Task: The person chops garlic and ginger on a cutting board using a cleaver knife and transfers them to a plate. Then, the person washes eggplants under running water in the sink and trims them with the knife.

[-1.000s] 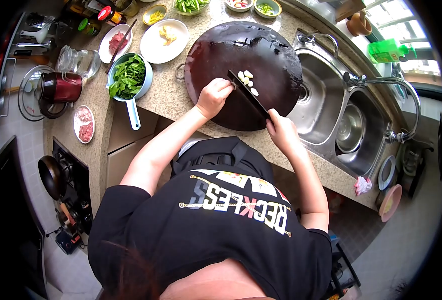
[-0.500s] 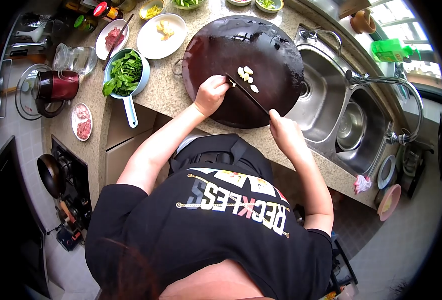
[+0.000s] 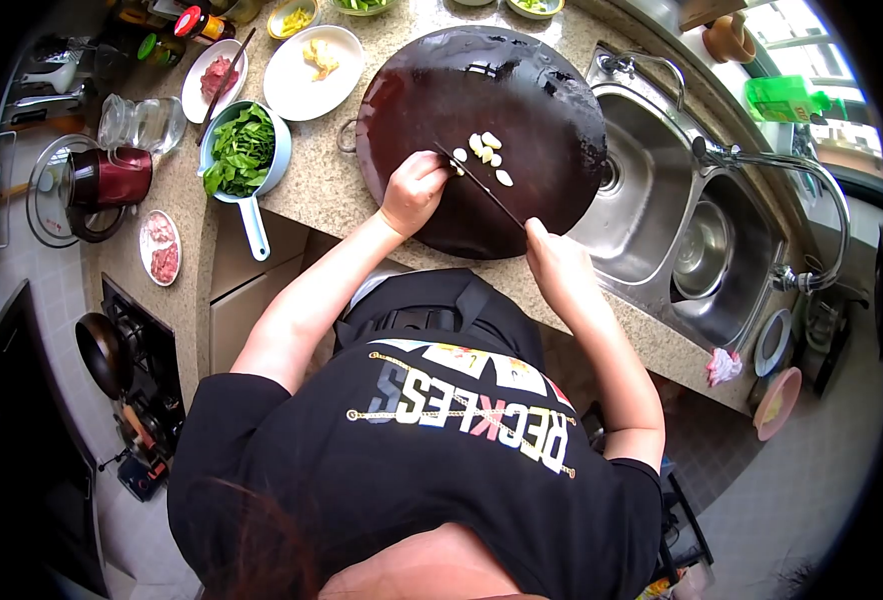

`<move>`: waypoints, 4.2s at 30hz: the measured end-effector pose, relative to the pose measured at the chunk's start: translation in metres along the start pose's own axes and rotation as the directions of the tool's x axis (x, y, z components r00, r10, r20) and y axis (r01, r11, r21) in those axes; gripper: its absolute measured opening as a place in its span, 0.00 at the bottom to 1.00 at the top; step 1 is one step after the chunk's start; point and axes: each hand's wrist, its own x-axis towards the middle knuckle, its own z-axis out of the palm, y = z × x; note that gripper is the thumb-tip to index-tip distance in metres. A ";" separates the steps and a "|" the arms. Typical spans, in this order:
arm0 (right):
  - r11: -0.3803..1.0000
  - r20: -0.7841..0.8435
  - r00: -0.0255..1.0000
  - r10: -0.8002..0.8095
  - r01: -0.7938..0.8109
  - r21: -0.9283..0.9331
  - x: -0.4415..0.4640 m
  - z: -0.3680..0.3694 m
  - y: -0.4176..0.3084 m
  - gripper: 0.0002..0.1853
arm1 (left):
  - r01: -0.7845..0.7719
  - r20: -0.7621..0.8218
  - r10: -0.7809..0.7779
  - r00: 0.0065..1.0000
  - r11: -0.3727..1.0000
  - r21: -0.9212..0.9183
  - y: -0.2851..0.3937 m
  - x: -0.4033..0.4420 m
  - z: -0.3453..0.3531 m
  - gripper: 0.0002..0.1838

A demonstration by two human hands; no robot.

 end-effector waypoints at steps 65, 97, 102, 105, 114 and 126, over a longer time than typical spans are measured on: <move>0.976 0.015 0.993 0.121 -0.122 0.182 0.026 0.000 -0.004 0.09 | 0.020 -0.014 -0.019 1.000 0.995 0.096 0.004 0.003 0.001 0.11; 0.991 -0.373 0.922 -0.101 0.060 -0.121 -0.004 0.011 0.003 0.21 | 0.137 0.213 -0.159 0.964 0.984 0.113 0.021 0.064 -0.032 0.18; 0.967 -0.403 0.897 -0.180 0.088 -0.238 -0.002 0.006 0.001 0.15 | 0.095 0.522 -0.129 0.843 0.991 0.091 0.043 0.074 0.004 0.34; 0.957 -0.416 0.892 -0.178 0.058 -0.286 -0.005 0.001 0.001 0.11 | 0.115 0.486 -0.187 0.854 0.978 0.175 0.043 0.079 0.017 0.33; 0.958 -0.320 0.947 0.007 -0.098 -0.269 -0.041 -0.012 0.020 0.19 | 0.057 0.363 -0.211 0.908 0.918 0.392 -0.007 0.070 0.027 0.32; 0.950 -0.221 0.950 0.221 -0.158 0.269 -0.041 0.006 0.005 0.11 | 0.370 -0.074 -0.372 0.925 0.928 -0.039 -0.060 0.057 -0.028 0.06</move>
